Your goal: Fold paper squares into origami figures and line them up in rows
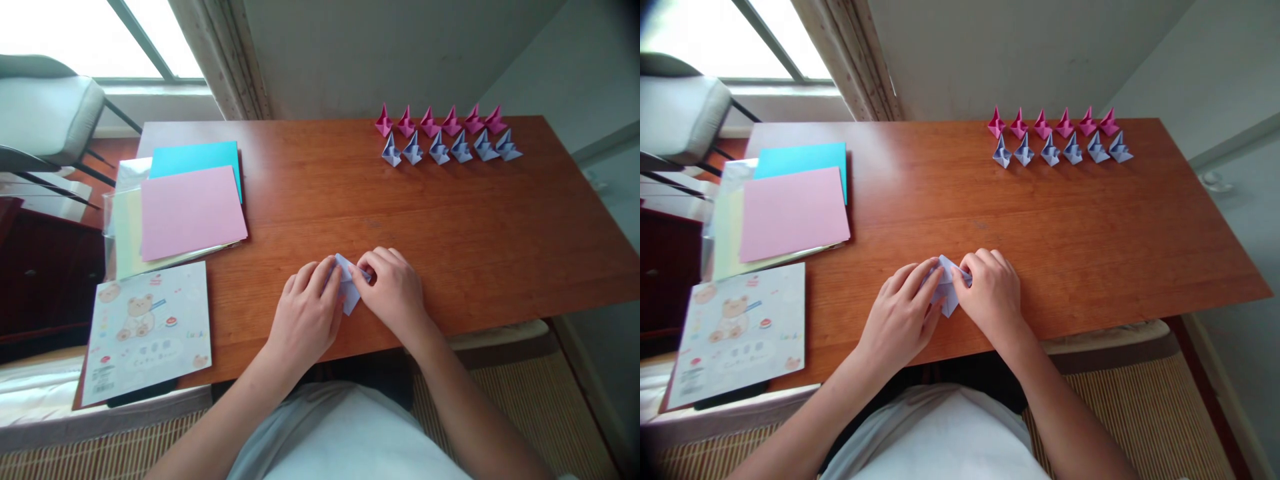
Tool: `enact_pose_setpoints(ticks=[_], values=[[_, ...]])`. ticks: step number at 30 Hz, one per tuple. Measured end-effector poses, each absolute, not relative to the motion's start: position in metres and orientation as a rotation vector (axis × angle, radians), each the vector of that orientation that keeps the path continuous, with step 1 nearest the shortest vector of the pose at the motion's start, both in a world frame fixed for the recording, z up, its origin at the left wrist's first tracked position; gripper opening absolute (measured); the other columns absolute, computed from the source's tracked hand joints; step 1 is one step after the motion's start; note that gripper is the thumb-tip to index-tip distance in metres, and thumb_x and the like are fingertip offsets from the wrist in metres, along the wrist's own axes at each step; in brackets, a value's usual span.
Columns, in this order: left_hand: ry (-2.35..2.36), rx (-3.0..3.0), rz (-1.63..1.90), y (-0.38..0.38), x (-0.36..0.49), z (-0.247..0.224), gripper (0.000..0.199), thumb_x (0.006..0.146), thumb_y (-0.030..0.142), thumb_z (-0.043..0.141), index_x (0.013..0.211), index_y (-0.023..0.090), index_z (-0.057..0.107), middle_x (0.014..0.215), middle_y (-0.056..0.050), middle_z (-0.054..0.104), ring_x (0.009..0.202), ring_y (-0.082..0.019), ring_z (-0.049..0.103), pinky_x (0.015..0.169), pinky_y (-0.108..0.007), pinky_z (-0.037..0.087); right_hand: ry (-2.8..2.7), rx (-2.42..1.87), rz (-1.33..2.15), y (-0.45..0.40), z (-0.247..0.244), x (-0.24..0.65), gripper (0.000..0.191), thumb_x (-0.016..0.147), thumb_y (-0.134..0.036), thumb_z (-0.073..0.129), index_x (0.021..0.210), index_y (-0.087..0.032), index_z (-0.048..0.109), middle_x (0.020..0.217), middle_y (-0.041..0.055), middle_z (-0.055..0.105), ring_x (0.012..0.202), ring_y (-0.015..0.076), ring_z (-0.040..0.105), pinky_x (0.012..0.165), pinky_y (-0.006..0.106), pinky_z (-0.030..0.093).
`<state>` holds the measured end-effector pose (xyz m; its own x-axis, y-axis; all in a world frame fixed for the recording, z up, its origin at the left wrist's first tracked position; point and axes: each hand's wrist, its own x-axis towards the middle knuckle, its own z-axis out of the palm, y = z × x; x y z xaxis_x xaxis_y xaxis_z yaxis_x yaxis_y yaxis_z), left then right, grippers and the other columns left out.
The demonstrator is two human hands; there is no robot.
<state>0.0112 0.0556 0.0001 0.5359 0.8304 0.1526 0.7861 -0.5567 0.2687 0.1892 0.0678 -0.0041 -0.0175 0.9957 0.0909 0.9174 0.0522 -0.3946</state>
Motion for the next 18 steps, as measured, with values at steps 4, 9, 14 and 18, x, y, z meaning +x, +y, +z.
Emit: enact_pose_setpoints(ticks=[4,9,14,18], values=[[1.38,2.61,0.355,0.0564,0.0115,0.0031,0.041,0.097,0.028,0.053,0.135,0.011,0.059,0.147,-0.012,0.058,0.123,-0.031,0.055,0.097,-0.046,0.05,-2.004,-1.951,0.31,0.0675,-0.0038,0.1881,0.027,0.093,-0.034,0.064,0.07,-0.024,0.054,0.077,0.0012,0.064,0.081,0.0199,0.056,0.072,0.031,0.038],[1.377,2.657,0.314,0.0572,0.0123,0.0064,0.041,0.1,0.031,0.05,0.134,0.011,0.06,0.147,-0.011,0.058,0.124,-0.031,0.055,0.094,-0.044,0.049,-2.008,-1.969,0.299,0.0671,-0.0026,0.1864,0.027,0.093,-0.034,0.063,0.07,-0.024,0.053,0.078,0.0011,0.064,0.082,0.0202,0.056,0.072,0.032,0.038],[1.384,2.695,0.266,0.0552,0.0131,0.0069,0.042,0.097,0.029,0.054,0.135,0.012,0.059,0.148,-0.012,0.057,0.125,-0.03,0.055,0.093,-0.043,0.049,-2.01,-1.98,0.295,0.0676,-0.0016,0.1858,0.027,0.093,-0.034,0.063,0.07,-0.023,0.053,0.078,0.0012,0.064,0.082,0.0203,0.056,0.072,0.032,0.038],[1.388,2.731,0.294,0.0511,0.0148,0.0074,0.043,0.094,0.024,0.056,0.135,0.011,0.06,0.151,-0.013,0.054,0.126,-0.031,0.055,0.096,-0.044,0.049,-2.017,-1.972,0.3,0.0676,-0.0016,0.1856,0.027,0.092,-0.034,0.064,0.069,-0.023,0.053,0.078,0.0016,0.064,0.081,0.0205,0.056,0.071,0.032,0.037]])
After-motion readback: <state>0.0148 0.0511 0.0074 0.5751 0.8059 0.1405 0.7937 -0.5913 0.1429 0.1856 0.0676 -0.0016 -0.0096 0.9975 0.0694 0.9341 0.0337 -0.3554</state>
